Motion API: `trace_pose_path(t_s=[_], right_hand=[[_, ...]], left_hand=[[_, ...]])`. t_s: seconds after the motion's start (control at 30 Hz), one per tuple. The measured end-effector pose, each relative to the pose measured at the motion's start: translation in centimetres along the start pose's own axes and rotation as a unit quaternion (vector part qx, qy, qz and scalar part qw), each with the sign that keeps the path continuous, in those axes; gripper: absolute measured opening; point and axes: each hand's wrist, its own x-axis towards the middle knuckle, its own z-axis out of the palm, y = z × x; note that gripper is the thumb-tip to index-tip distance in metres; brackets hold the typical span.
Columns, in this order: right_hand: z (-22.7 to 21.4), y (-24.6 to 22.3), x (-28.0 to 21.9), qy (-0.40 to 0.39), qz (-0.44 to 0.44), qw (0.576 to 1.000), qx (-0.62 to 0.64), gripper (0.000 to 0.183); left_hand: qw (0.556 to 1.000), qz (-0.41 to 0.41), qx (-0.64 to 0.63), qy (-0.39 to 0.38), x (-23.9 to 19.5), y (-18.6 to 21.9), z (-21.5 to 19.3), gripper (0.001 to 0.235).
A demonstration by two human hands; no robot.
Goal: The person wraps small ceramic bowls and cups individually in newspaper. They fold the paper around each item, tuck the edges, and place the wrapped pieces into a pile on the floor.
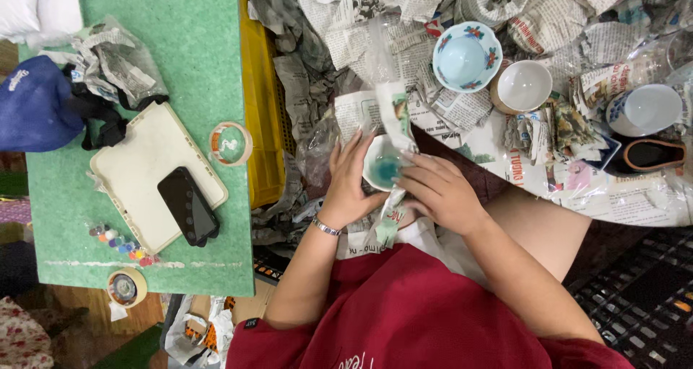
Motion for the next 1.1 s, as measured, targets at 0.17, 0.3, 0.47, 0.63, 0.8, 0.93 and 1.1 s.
trace_pose_path(t_s=[0.17,0.3,0.47,0.63,0.8,0.93,1.1], right_hand=[[0.3,0.7,1.3,-0.013,-0.010,0.999,0.044,0.028],[0.2,0.6,1.8,-0.006,0.018,0.996,0.082,0.029],[-0.3,0.1,2.3,-0.005,0.039,0.993,0.111,0.034],[-1.0,0.0,3.0,-0.010,0.041,0.991,0.125,0.035],[-0.7,-0.1,2.5,0.005,0.056,0.987,0.150,0.030],[-0.2,0.4,1.0,0.003,0.161,0.959,0.233,0.036],[0.1,1.0,-0.4,0.038,0.095,0.933,0.345,0.037]], left_hand=[[0.997,0.056,-0.045,-0.012,-3.1,-2.4,-1.2,0.081],[0.990,0.063,0.111,0.064,-6.3,-4.5,-3.7,0.064],[0.981,0.140,0.125,0.050,-6.3,-4.1,-3.4,0.066],[0.940,0.267,0.193,0.085,-3.1,-0.9,-2.1,0.039],[0.965,0.229,0.035,0.120,-0.6,1.6,-1.2,0.025],[0.982,0.145,-0.030,0.115,0.2,1.9,0.3,0.013],[0.988,0.058,-0.083,0.120,0.8,1.2,0.5,0.012]])
